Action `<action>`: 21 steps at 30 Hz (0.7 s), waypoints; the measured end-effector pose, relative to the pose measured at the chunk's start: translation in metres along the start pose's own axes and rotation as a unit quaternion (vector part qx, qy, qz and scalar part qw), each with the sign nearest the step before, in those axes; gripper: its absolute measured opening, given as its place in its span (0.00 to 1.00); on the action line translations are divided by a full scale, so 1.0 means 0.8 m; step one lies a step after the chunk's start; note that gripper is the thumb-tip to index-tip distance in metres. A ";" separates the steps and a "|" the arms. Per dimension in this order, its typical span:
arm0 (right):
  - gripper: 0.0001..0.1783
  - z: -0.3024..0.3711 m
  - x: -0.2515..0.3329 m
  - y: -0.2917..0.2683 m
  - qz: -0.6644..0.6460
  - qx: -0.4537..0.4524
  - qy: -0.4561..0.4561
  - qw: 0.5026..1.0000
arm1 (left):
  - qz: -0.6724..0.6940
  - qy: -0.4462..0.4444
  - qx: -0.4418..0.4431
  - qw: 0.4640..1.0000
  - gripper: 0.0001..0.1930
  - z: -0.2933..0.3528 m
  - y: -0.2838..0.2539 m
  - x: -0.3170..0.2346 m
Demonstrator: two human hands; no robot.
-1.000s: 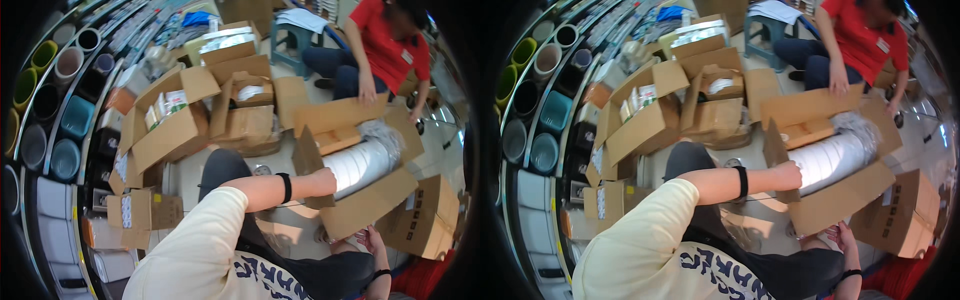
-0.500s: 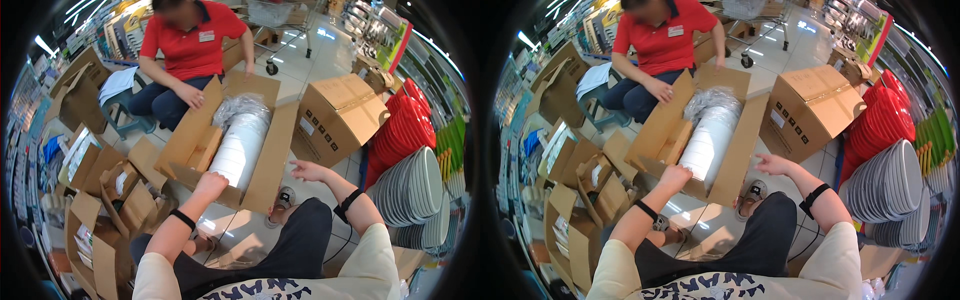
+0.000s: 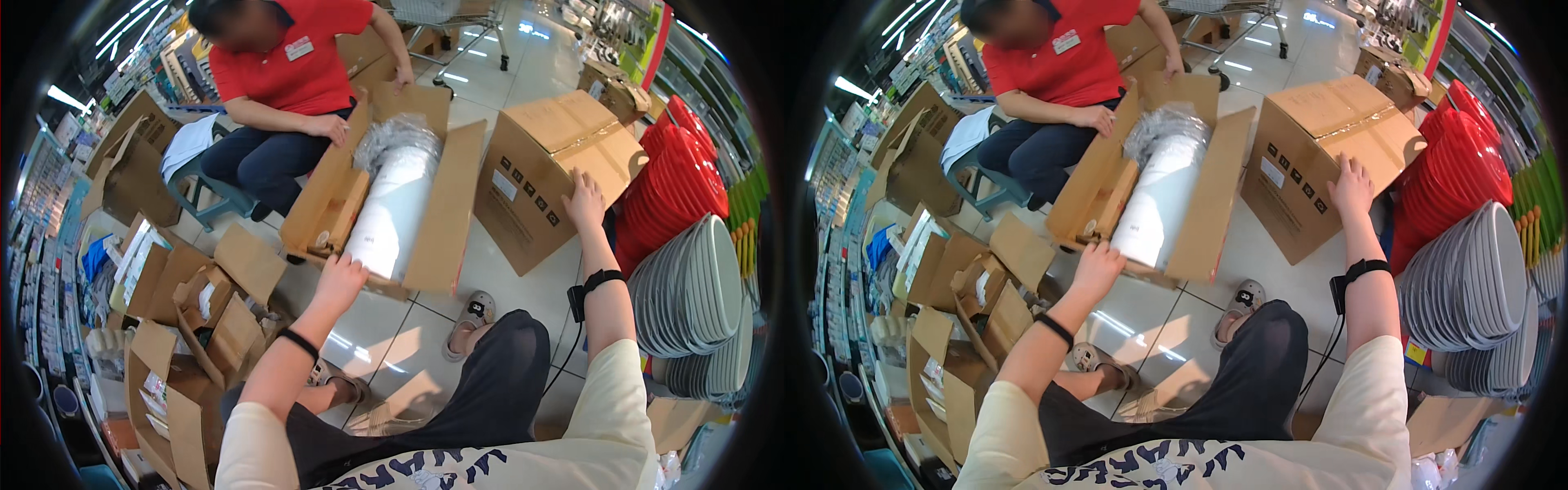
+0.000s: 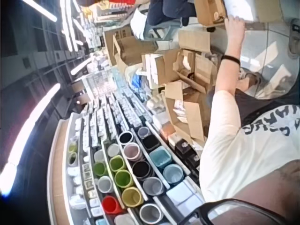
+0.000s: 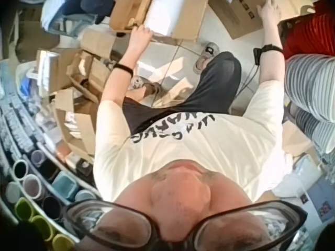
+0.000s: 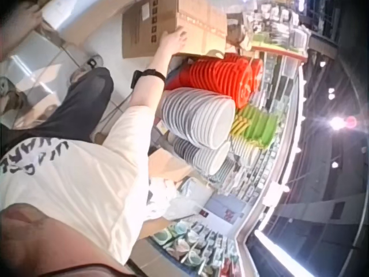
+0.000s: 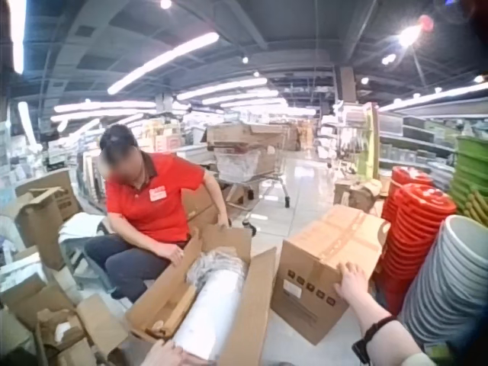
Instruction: Organizing and checking various plastic containers and retail items in cardboard boxes.
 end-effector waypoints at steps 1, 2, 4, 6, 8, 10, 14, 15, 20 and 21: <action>0.41 0.002 -0.011 0.005 0.011 -0.009 -0.040 0.999 | -0.022 -0.022 0.000 1.000 0.05 -0.028 0.013 0.005; 0.41 0.005 -0.019 0.009 0.014 -0.009 -0.033 0.999 | -0.045 -0.045 0.001 0.998 0.05 -0.053 0.026 0.013; 0.40 0.014 -0.019 0.001 -0.026 -0.029 -0.067 0.997 | -0.059 -0.109 0.010 0.992 0.06 -0.102 0.045 0.042; 0.29 0.022 -0.037 -0.006 -0.076 -0.045 -0.058 0.994 | -0.045 -0.212 0.045 0.975 0.09 -0.139 0.072 0.083; 0.24 0.021 -0.086 0.001 -0.178 -0.075 0.009 0.981 | -0.028 -0.295 0.016 0.955 0.13 -0.186 0.067 0.098; 0.22 0.019 -0.139 -0.002 -0.282 -0.090 0.121 0.947 | 0.070 -0.206 -0.077 0.973 0.16 -0.270 0.035 0.064; 0.42 0.051 -0.189 0.094 -0.546 -0.030 0.347 0.761 | 0.427 -0.124 -0.091 0.891 0.22 -0.437 0.004 0.027; 0.45 0.051 -0.160 0.097 -0.604 0.024 0.352 0.714 | 0.428 -0.117 -0.096 0.891 0.22 -0.471 0.014 0.024; 0.44 0.058 -0.117 0.094 -0.686 0.072 0.345 0.637 | 0.676 -0.234 0.034 0.698 0.41 -0.584 0.055 -0.029; 0.45 0.064 -0.120 0.105 -0.698 0.060 0.360 0.616 | 0.721 -0.231 0.031 0.653 0.40 -0.590 0.056 -0.041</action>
Point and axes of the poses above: each hand's wrist, its own z-axis away from the middle knuckle, its own y-axis out of the palm, x = y × z, the point moved 10 cm from there along -z, towards the middle knuckle, and after that the axes turned 6 degrees about -z, right-handed, at the moved point
